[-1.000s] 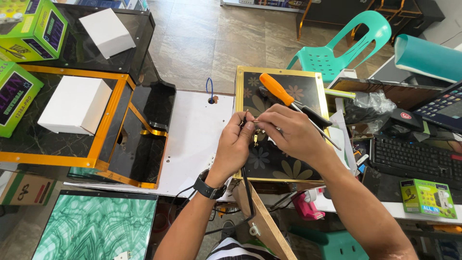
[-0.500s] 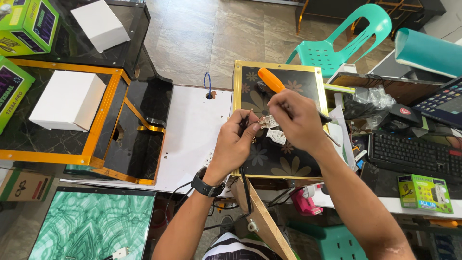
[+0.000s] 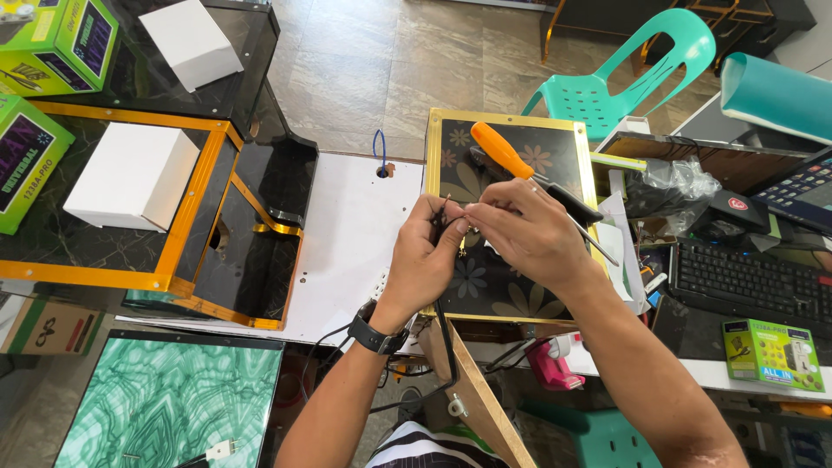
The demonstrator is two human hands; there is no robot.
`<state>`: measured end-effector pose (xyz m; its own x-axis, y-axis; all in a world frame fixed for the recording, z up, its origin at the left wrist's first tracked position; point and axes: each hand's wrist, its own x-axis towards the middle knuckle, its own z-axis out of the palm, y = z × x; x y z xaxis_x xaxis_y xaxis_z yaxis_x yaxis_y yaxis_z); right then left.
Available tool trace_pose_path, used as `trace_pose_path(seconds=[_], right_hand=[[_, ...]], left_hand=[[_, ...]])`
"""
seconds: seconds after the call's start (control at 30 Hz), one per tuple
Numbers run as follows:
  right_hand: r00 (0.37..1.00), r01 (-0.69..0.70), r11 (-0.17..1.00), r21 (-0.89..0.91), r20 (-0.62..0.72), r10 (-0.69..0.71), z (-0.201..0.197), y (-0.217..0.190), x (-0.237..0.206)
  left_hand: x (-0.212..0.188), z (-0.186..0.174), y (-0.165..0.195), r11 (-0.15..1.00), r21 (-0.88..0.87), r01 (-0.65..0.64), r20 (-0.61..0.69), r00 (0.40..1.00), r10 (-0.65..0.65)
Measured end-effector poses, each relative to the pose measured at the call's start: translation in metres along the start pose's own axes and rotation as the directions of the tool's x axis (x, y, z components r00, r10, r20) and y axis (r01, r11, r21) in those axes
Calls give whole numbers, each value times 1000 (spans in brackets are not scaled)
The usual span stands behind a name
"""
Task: The person works at a repair bench assembling a small electrical component, handling a black wire and a white socket-like part, twisting wire ends by hand and using a screwdriver and pliers to tighten and adjust the parts. They then carry small parts to a storage shelf and handle them near a cardboard box.
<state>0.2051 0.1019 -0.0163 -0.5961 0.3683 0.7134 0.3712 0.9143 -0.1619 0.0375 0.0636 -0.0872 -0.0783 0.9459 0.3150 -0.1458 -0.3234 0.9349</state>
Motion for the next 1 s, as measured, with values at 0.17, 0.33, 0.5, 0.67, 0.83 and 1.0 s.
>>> trace_pose_path(seconds=[0.17,0.33,0.5,0.67,0.83,1.0], right_hand=[[999,32,999,-11,-23,-32,2,-1,-2],[994,67,998,-7,-90,-67,5,-1,0],[994,86,996,-35,-70,-88,3,-3,2],[998,52,992,-116,30,-49,1,-6,-2],[661,-751,618,234,285,695,13,-6,-6],[488,-870,320,375,565,666,4,0,-1]], left_hand=[[-2,1,2,999,50,2,-33,999,0],[0,0,6,997,-33,65,-13,998,-66],[-1,-1,7,993,36,108,-35,994,-107],[0,-1,3,996,-29,81,-26,996,-82],[1,-2,2,997,73,29,-4,1000,-29],[1,-1,4,999,35,28,-26,999,-27]])
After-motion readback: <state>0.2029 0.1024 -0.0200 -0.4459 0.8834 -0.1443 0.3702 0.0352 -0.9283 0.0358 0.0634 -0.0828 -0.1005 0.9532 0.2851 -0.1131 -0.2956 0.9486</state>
